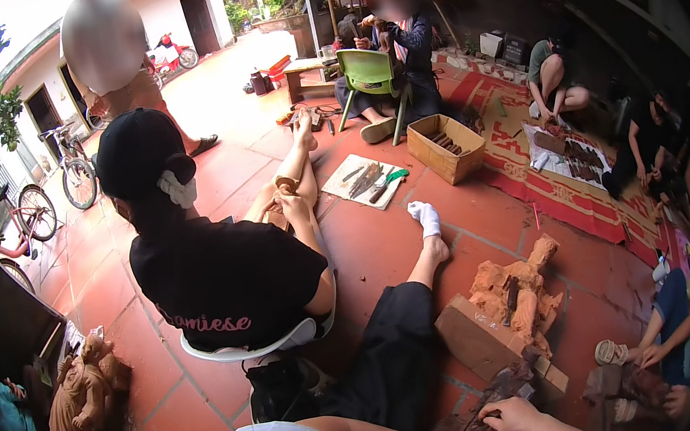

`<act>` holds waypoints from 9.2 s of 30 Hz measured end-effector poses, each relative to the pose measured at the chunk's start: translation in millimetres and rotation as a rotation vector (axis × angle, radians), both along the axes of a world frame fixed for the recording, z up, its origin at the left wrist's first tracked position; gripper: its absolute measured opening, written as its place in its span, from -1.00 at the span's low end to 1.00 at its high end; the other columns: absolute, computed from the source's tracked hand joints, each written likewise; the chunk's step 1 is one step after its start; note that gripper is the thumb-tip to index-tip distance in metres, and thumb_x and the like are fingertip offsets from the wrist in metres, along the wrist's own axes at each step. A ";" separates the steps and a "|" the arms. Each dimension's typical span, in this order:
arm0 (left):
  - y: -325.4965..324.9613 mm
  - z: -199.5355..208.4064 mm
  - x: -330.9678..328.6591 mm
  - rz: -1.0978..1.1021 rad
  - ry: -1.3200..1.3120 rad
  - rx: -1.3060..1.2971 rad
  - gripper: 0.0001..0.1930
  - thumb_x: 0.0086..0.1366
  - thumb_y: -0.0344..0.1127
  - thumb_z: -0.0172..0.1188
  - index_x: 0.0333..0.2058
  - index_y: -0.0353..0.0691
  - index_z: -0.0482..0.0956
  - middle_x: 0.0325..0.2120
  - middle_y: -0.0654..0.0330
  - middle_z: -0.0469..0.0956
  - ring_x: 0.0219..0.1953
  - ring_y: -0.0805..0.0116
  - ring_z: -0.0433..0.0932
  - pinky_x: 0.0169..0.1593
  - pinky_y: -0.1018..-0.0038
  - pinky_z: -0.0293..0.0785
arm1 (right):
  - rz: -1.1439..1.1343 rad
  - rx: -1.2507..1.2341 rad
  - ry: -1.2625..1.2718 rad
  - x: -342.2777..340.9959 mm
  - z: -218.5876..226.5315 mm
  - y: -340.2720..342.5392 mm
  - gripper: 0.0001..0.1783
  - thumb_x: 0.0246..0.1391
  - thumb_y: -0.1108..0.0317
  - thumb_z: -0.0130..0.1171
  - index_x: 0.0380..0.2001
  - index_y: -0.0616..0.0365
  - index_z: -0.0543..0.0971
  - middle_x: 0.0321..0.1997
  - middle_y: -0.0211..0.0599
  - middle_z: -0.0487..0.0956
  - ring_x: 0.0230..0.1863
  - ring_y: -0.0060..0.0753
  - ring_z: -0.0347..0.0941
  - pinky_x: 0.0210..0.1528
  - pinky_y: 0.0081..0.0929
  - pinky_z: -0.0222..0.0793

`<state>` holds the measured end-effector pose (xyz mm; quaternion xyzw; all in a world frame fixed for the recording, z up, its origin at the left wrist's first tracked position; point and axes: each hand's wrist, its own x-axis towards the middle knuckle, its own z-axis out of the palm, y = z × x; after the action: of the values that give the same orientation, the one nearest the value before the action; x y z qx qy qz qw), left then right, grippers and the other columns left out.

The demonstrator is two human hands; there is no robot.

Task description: The person carves a wooden figurine using a small carving knife while seated on the floor. They hold the object with one hand and carefully remove wood shavings with the other, occasionally rotating the piece to access different areas.

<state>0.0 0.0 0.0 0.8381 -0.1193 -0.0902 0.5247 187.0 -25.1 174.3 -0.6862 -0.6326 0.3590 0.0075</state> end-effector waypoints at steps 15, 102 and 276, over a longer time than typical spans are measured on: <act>-2.7 -32.0 -16.4 0.018 -0.001 0.071 -0.74 0.17 -0.16 0.15 -0.21 -0.10 0.62 -0.36 -0.03 0.63 -0.32 -0.02 0.59 -0.23 0.10 0.47 | -0.044 0.078 0.026 -1.4 6.4 1.4 -0.75 0.06 0.14 0.20 -0.19 -0.15 0.68 -0.24 -0.22 0.68 -0.21 -0.13 0.62 -0.09 -0.33 0.51; 1.4 16.8 -21.3 -0.004 0.053 -0.013 -0.80 0.24 -0.29 0.08 -0.19 -0.19 0.52 -0.32 -0.08 0.59 -0.21 -0.13 0.57 -0.13 0.11 0.47 | -0.073 0.031 -0.026 4.8 16.5 0.8 -0.77 0.09 0.09 0.14 -0.21 -0.25 0.67 -0.26 -0.22 0.68 -0.17 -0.06 0.60 -0.06 -0.19 0.50; 1.2 27.7 -19.7 0.042 0.181 -0.001 -0.72 0.28 -0.20 0.11 -0.07 -0.12 0.55 -0.35 -0.09 0.63 -0.23 -0.10 0.60 -0.08 0.11 0.50 | -0.140 0.087 0.165 -4.6 3.6 -8.2 -0.83 0.05 0.37 0.19 -0.26 0.03 0.65 -0.35 -0.21 0.68 -0.28 -0.17 0.62 -0.19 -0.34 0.50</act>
<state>-19.7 1.2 27.7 0.8284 -0.0538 -0.1547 0.5356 182.4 -33.4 177.9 -0.6958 -0.5954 0.3850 0.1146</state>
